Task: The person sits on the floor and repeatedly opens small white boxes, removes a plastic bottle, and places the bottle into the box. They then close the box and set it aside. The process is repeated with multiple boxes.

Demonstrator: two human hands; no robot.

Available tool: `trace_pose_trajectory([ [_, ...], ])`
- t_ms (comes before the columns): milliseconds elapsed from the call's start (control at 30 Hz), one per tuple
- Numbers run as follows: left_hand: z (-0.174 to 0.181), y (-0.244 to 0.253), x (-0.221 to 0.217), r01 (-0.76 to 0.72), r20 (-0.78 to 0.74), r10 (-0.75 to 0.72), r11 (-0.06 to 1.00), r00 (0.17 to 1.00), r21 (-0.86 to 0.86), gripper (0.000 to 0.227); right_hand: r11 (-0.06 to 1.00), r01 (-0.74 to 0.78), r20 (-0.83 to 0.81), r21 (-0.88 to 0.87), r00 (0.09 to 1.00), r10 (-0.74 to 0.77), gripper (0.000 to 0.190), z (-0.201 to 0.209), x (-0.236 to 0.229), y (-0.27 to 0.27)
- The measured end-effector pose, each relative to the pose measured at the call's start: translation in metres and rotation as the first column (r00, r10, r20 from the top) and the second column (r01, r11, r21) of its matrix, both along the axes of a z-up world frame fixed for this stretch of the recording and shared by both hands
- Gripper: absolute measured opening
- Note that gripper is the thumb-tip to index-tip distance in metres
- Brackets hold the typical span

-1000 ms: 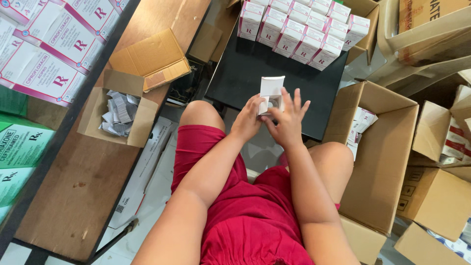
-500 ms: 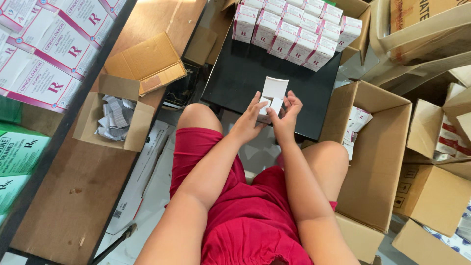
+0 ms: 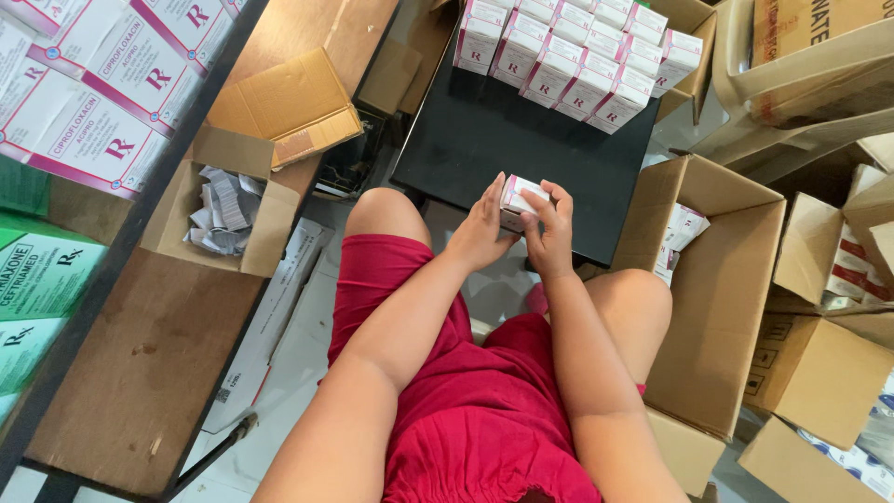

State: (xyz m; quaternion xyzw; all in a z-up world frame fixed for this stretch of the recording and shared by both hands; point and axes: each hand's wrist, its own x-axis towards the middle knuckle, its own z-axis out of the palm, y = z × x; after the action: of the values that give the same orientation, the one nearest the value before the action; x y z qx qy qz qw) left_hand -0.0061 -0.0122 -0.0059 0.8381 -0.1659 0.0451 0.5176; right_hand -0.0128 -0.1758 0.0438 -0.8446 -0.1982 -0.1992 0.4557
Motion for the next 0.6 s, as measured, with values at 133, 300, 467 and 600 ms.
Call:
trace_pose_trajectory([
  [133, 0.007, 0.002, -0.004, 0.012, 0.009, -0.012, 1.0, 1.0, 0.01, 0.117, 1.0, 0.025, -0.077, 0.018, 0.997, -0.024, 0.024, -0.005, -0.002, 0.001],
  [300, 0.011, 0.005, -0.003, 0.044, 0.107, -0.051, 0.997, 0.993, 0.063, 0.11, 0.998, 0.055, -0.044, -0.032, 0.997, -0.056, 0.021, -0.006, 0.001, 0.004],
  [467, 0.006, 0.004, -0.005, 0.024, 0.087, -0.033, 0.995, 0.996, 0.101, 0.104, 0.988, 0.071, 0.044, -0.14, 0.997, -0.065, 0.041, -0.01, -0.005, 0.009],
  [600, 0.016, 0.008, -0.007, 0.054, 0.096, -0.058, 0.998, 0.994, 0.039, 0.112, 0.96, 0.176, 0.085, -0.217, 0.983, -0.161, 0.047, -0.01, 0.001, -0.001],
])
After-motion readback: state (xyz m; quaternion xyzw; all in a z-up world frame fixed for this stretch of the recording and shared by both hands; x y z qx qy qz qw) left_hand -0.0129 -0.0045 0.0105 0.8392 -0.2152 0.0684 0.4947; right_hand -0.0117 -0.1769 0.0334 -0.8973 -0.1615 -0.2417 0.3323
